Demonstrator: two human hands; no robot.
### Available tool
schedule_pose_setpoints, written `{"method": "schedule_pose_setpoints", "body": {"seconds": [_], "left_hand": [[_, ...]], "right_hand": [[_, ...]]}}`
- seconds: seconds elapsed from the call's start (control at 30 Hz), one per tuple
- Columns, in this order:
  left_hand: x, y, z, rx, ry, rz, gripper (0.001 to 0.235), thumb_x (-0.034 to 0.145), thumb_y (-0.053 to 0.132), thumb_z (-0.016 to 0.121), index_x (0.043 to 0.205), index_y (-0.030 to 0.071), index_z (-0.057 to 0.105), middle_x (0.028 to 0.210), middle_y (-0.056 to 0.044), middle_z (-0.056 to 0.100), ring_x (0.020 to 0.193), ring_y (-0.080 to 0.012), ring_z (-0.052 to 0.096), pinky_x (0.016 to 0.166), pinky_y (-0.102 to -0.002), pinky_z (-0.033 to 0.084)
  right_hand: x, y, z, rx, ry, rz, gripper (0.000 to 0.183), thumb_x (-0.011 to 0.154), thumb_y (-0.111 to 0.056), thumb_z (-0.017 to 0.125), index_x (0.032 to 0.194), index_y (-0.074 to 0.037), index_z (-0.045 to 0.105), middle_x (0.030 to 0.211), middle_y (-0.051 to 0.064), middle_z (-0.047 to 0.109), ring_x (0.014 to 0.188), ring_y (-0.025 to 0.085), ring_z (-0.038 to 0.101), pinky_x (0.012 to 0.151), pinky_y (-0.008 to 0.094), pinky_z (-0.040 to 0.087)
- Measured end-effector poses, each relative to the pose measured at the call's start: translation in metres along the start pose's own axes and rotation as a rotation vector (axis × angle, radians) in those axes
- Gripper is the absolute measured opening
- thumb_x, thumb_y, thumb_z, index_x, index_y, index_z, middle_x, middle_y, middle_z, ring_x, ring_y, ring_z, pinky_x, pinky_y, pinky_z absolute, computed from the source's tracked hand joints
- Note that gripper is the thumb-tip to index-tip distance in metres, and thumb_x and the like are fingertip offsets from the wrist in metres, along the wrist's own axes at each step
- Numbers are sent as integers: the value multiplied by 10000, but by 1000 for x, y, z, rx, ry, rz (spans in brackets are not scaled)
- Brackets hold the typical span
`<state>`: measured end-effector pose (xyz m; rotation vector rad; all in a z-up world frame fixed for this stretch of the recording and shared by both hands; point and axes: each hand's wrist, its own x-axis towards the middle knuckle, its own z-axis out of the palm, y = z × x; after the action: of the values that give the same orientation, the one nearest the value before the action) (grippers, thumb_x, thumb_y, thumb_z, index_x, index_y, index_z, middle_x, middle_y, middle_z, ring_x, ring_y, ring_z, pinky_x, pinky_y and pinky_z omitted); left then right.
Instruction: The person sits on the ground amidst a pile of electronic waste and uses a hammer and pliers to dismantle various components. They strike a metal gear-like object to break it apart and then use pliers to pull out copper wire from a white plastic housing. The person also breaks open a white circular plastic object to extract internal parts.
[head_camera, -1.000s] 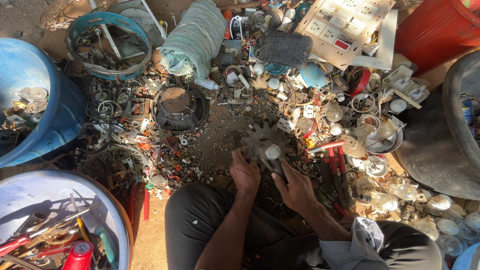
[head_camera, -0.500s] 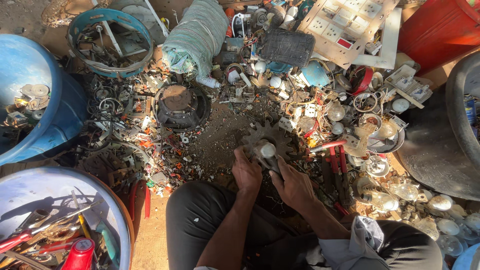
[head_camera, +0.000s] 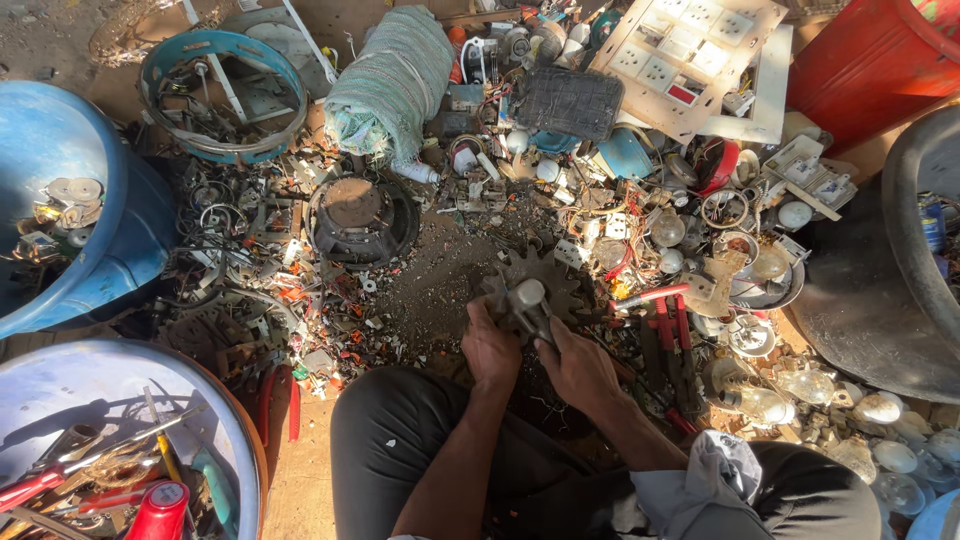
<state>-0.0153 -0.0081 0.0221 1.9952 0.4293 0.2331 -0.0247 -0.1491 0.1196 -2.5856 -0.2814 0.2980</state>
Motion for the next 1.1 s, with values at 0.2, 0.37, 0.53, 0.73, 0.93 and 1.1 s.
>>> {"method": "schedule_pose_setpoints", "body": {"seconds": [0.2,0.37,0.53,0.73,0.93,1.1], "left_hand": [[-2,-7,5,75,-21,-9,456,892,10,682,1283,41,450,989,-236,719,818,-412,732,565,-520,578],[-2,-8,3,47,-83,-76,554,905,1,634,1400,32,388,971,-243,704,764,-404,735,530,-528,572],[-1,-12,6,76,-6,15,485,860,-9,671,1306,39,488,963,-242,730,802,-432,715,551,-544,557],[-3,-18,8,98,-1,50,450,897,15,668,1297,14,461,961,-231,726,773,-390,736,554,-520,584],[-1,6,-10,100,-118,-129,392,941,7,615,1306,58,480,977,-186,756,761,-349,756,554,-485,607],[-5,17,-25,-69,13,-45,378,882,-27,666,1247,14,577,1019,-198,738,810,-322,753,569,-464,625]], "right_hand": [[-18,-5,-14,227,282,-237,460,1007,-256,618,1356,33,538,886,193,732,741,328,761,586,430,574],[-13,-10,-8,20,178,-229,511,1016,-235,606,1409,69,487,975,247,716,765,400,726,613,468,562],[-7,0,-3,19,91,-43,461,998,-292,627,1335,16,567,872,220,738,757,391,733,652,482,557],[-20,13,5,202,215,-187,528,1007,-303,599,1387,54,523,949,241,738,791,366,765,611,445,590],[-4,14,12,187,65,65,464,1012,-328,606,1316,22,590,789,171,695,642,299,682,555,423,532],[-29,29,2,756,-166,482,350,983,-349,613,1077,-13,628,634,67,582,433,184,570,445,380,488]]}}
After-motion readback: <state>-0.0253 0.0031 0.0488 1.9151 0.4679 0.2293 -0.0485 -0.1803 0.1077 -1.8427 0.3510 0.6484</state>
